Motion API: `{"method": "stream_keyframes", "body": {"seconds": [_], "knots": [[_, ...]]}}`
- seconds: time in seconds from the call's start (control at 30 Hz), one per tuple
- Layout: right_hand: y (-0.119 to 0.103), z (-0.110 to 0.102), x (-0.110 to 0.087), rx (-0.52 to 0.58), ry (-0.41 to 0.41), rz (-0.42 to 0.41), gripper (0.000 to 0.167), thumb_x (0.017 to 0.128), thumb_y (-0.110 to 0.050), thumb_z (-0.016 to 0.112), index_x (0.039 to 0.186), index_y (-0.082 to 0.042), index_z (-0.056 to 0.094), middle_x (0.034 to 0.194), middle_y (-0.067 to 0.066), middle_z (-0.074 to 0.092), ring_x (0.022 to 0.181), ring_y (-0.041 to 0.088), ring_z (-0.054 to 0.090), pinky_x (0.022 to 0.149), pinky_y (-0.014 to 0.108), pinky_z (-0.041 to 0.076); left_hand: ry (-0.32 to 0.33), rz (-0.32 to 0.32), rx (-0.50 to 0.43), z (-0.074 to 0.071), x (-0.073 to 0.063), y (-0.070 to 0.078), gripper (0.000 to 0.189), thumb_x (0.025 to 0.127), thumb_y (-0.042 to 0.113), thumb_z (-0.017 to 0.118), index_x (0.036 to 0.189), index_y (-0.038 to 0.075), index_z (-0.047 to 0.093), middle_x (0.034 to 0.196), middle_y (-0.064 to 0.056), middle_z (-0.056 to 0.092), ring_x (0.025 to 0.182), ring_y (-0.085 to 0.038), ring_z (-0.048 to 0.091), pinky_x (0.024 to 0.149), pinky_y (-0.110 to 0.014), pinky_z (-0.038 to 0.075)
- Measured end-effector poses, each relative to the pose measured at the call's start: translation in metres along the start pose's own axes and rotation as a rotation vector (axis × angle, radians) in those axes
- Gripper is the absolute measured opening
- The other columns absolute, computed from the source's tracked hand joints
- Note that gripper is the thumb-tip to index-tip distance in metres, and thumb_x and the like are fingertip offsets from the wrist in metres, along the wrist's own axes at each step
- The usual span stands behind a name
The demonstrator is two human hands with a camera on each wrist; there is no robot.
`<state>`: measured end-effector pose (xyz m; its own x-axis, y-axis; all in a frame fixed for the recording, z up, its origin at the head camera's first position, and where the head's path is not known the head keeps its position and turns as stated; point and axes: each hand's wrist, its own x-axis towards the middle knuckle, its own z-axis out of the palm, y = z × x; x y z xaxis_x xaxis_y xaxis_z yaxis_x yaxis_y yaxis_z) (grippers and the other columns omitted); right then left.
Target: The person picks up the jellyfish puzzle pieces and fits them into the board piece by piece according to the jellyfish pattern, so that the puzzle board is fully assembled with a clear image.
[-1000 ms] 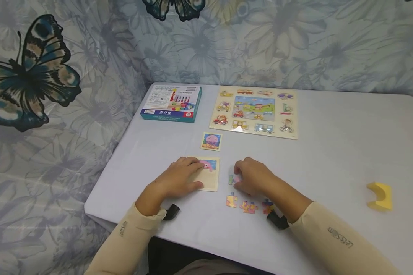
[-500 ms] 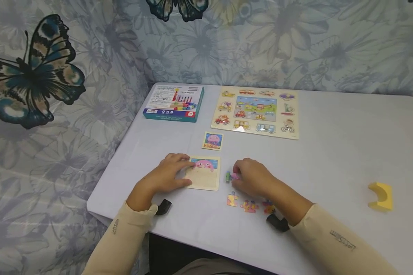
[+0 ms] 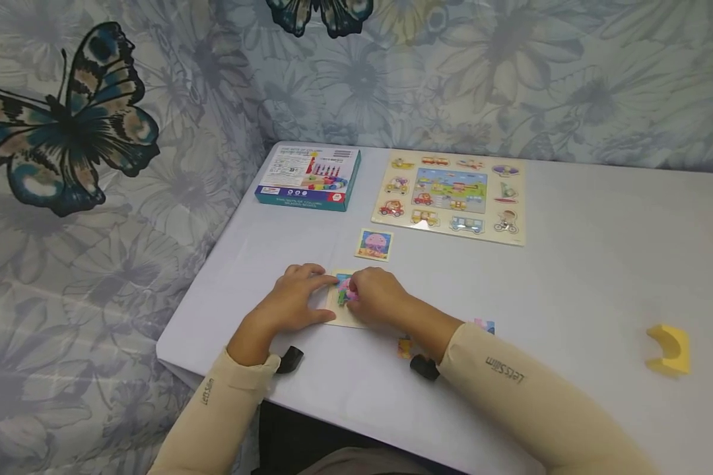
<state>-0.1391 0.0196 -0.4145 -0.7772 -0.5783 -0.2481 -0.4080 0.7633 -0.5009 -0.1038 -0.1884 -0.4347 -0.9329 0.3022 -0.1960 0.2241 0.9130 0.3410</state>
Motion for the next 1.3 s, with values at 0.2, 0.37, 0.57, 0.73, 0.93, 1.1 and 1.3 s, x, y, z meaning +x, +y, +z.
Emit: {"method": "stream_keyframes", "body": {"seconds": [0.2, 0.37, 0.57, 0.73, 0.93, 1.1, 1.3], "knots": [[-0.005, 0.007, 0.010, -0.012, -0.009, -0.017, 0.028, 0.091, -0.024, 0.077, 0.109, -0.003, 0.073, 0.089, 0.002, 0.064, 0.082, 0.018, 0.056, 0.078, 0.032, 0.050, -0.003, -0.014, -0.010, 0.000, 0.001, 0.001, 0.065, 0.084, 0.049, 0.081, 0.143, 0.033, 0.060, 0.150, -0.003, 0.048, 0.136, -0.030, 0.041, 0.110, -0.052, 0.038], [-0.007, 0.009, 0.013, -0.037, 0.015, -0.026, 0.024, 0.089, -0.024, 0.078, 0.103, -0.004, 0.075, 0.087, 0.002, 0.064, 0.080, 0.018, 0.056, 0.076, 0.033, 0.050, -0.003, -0.017, -0.036, -0.001, 0.003, 0.001, 0.056, 0.089, 0.049, 0.076, 0.141, 0.032, 0.062, 0.146, -0.002, 0.050, 0.134, -0.029, 0.041, 0.110, -0.051, 0.037], [-0.006, 0.011, 0.017, -0.051, 0.028, -0.017, 0.023, 0.087, -0.024, 0.080, 0.100, -0.006, 0.075, 0.086, 0.002, 0.065, 0.081, 0.018, 0.056, 0.076, 0.033, 0.050, 0.046, -0.041, -0.034, -0.002, 0.011, 0.002, 0.037, 0.094, 0.042, 0.072, 0.130, 0.032, 0.070, 0.131, -0.001, 0.056, 0.123, -0.026, 0.046, 0.104, -0.047, 0.041], [-0.005, 0.011, 0.018, -0.036, 0.019, -0.008, 0.026, 0.086, -0.025, 0.082, 0.102, -0.007, 0.073, 0.085, 0.001, 0.065, 0.081, 0.018, 0.056, 0.076, 0.033, 0.050, 0.057, -0.070, -0.047, -0.002, 0.017, 0.004, 0.032, 0.092, 0.038, 0.076, 0.123, 0.031, 0.073, 0.126, -0.001, 0.057, 0.118, -0.025, 0.047, 0.102, -0.046, 0.041], [0.000, 0.005, 0.021, 0.011, 0.010, 0.010, 0.031, 0.086, -0.027, 0.083, 0.107, -0.008, 0.070, 0.082, 0.001, 0.063, 0.076, 0.018, 0.057, 0.072, 0.032, 0.050, 0.053, -0.086, -0.091, -0.003, 0.018, 0.004, 0.034, 0.089, 0.036, 0.080, 0.122, 0.031, 0.074, 0.124, -0.001, 0.057, 0.118, -0.025, 0.047, 0.102, -0.046, 0.041], [0.005, 0.001, 0.028, 0.046, 0.011, 0.037, 0.023, 0.092, -0.026, 0.078, 0.103, -0.009, 0.069, 0.081, 0.002, 0.064, 0.078, 0.019, 0.058, 0.070, 0.030, 0.049, 0.072, -0.092, -0.086, -0.001, 0.020, 0.003, 0.038, 0.084, 0.041, 0.085, 0.118, 0.032, 0.073, 0.123, -0.001, 0.057, 0.116, -0.025, 0.047, 0.101, -0.046, 0.042], [0.005, -0.001, 0.033, 0.062, -0.005, 0.052, 0.020, 0.093, -0.025, 0.076, 0.099, -0.009, 0.068, 0.079, 0.004, 0.062, 0.077, 0.020, 0.058, 0.067, 0.029, 0.047, 0.056, -0.111, -0.091, -0.003, 0.021, 0.005, 0.035, 0.086, 0.038, 0.083, 0.118, 0.032, 0.073, 0.124, -0.001, 0.056, 0.117, -0.025, 0.046, 0.101, -0.046, 0.043]]}}
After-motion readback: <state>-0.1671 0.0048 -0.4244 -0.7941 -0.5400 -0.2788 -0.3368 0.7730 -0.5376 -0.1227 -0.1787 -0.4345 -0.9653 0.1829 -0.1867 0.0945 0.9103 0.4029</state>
